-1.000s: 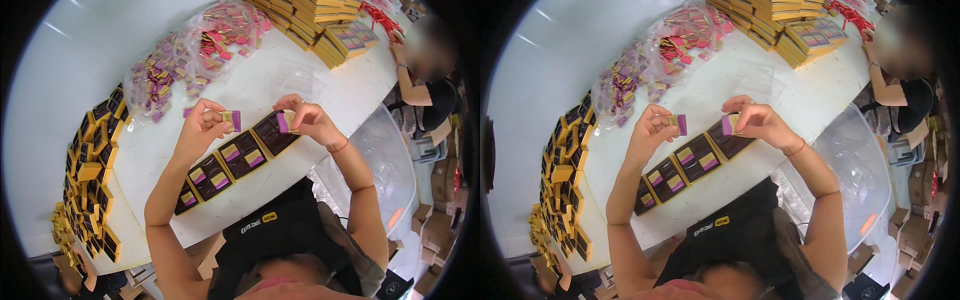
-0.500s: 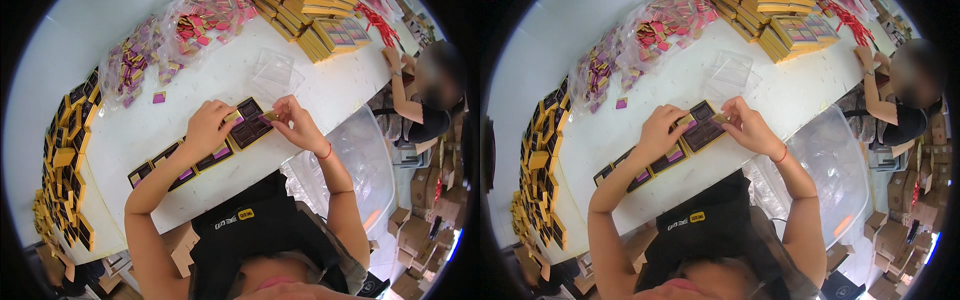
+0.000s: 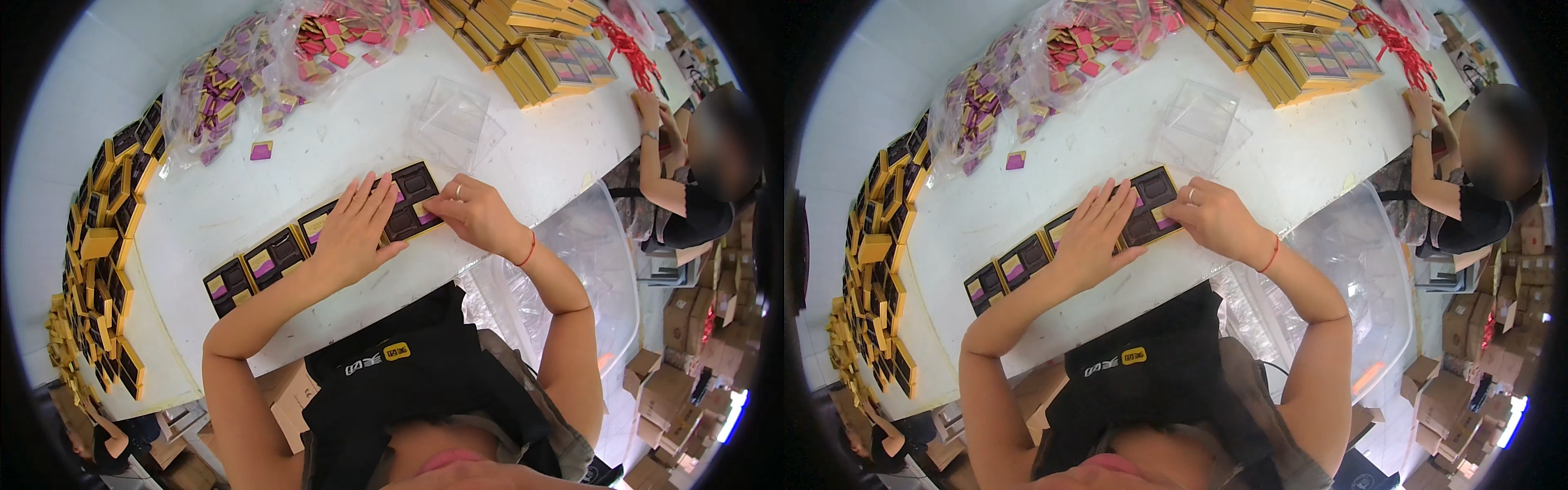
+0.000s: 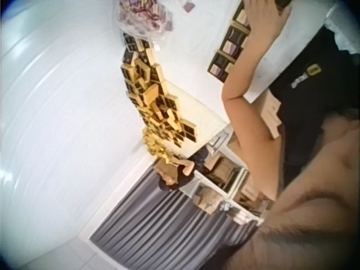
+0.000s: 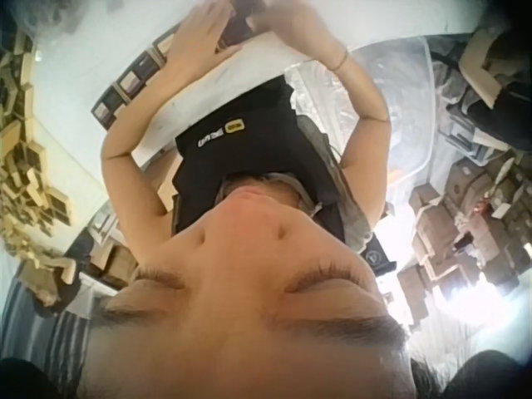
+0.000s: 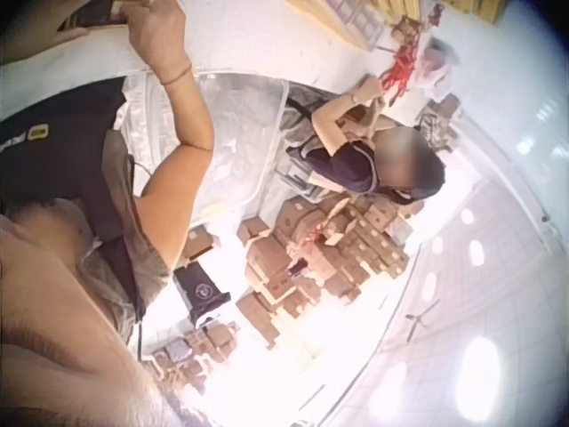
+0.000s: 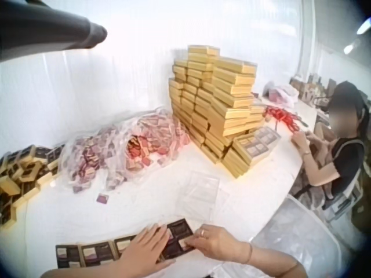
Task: The person assembles makeup palettes by placing small colored pans into black tray compartments, then covers them with clear plastic lids. The person handles multiple trays and stacks the completed palettes on the table.
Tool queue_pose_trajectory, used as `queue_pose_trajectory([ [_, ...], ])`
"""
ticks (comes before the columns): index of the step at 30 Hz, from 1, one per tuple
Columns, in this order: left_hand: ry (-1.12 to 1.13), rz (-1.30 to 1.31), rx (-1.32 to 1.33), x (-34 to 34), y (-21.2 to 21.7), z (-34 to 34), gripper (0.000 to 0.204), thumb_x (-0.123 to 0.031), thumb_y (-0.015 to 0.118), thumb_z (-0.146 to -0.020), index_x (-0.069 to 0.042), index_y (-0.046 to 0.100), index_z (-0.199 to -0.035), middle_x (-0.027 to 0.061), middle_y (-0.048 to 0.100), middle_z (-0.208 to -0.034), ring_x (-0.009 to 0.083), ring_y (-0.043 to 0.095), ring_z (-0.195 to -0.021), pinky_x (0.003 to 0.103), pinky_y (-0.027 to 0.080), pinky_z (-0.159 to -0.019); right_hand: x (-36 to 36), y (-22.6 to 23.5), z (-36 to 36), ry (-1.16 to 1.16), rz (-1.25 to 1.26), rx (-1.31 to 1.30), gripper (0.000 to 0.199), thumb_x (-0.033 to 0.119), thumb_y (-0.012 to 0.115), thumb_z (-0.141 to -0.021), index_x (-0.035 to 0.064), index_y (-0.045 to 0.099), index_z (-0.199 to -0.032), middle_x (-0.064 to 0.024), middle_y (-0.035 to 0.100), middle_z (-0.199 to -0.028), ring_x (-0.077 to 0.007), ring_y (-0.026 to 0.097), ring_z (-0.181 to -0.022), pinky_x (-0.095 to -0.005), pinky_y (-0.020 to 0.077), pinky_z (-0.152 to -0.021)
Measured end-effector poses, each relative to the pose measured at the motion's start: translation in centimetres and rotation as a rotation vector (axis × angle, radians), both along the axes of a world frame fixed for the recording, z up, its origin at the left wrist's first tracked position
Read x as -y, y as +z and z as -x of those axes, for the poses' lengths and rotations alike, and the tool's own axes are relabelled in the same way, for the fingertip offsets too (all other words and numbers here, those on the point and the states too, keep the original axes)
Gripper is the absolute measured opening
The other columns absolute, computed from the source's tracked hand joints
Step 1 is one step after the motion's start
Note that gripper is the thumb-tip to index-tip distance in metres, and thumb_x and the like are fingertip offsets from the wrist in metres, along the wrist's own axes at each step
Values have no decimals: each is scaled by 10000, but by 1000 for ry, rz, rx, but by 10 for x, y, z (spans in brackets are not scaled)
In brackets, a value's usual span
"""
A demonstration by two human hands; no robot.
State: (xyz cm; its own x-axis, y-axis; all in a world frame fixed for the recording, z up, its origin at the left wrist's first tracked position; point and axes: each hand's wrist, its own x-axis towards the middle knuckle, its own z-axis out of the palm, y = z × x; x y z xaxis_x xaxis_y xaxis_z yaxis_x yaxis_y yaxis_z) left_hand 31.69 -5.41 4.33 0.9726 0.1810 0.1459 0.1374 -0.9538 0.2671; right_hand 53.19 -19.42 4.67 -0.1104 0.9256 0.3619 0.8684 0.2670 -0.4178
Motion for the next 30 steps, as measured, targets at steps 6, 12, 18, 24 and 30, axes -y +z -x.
queue_pose_trajectory([
  [6,-38,32,48,-26,15,-13,662,-393,679,-869,-4,485,-1368,167,475,-1442,347,402,-1368,465,284,-1152,-4,39,-2,122,92,-45,133,145,724,-830,73,706,-940,-61,612,-944,-253,575,-913,-370,470,-811],
  [12,404,-27,217,-186,23,-95,298,-162,613,-857,-56,645,-1134,162,675,-1090,367,632,-1000,462,510,-853,-200,34,-18,54,-190,-199,168,21,587,-833,26,672,-978,-218,630,-949,-406,619,-882,-470,504,-768],
  [18,605,-303,152,-288,-18,-152,248,-212,699,-811,-105,672,-1032,98,624,-1212,327,598,-1089,444,512,-866,-359,-44,-84,-165,-4,115,267,128,615,-796,100,718,-1041,-185,681,-889,-389,635,-972,-516,500,-808],
  [24,583,-157,336,-275,-30,-141,189,-137,758,-736,-102,675,-902,62,616,-1103,307,581,-1050,418,506,-868,-353,-47,-82,-300,-1,145,140,189,692,-779,95,750,-865,-158,695,-838,-343,645,-939,-454,507,-814],
  [30,338,-95,640,-237,-22,-110,143,-111,750,-753,-71,665,-861,72,626,-955,270,605,-943,406,504,-773,-285,-22,-84,-353,-123,-461,333,182,794,-749,4,654,-993,-153,696,-922,-242,687,-846,-360,557,-783],
])
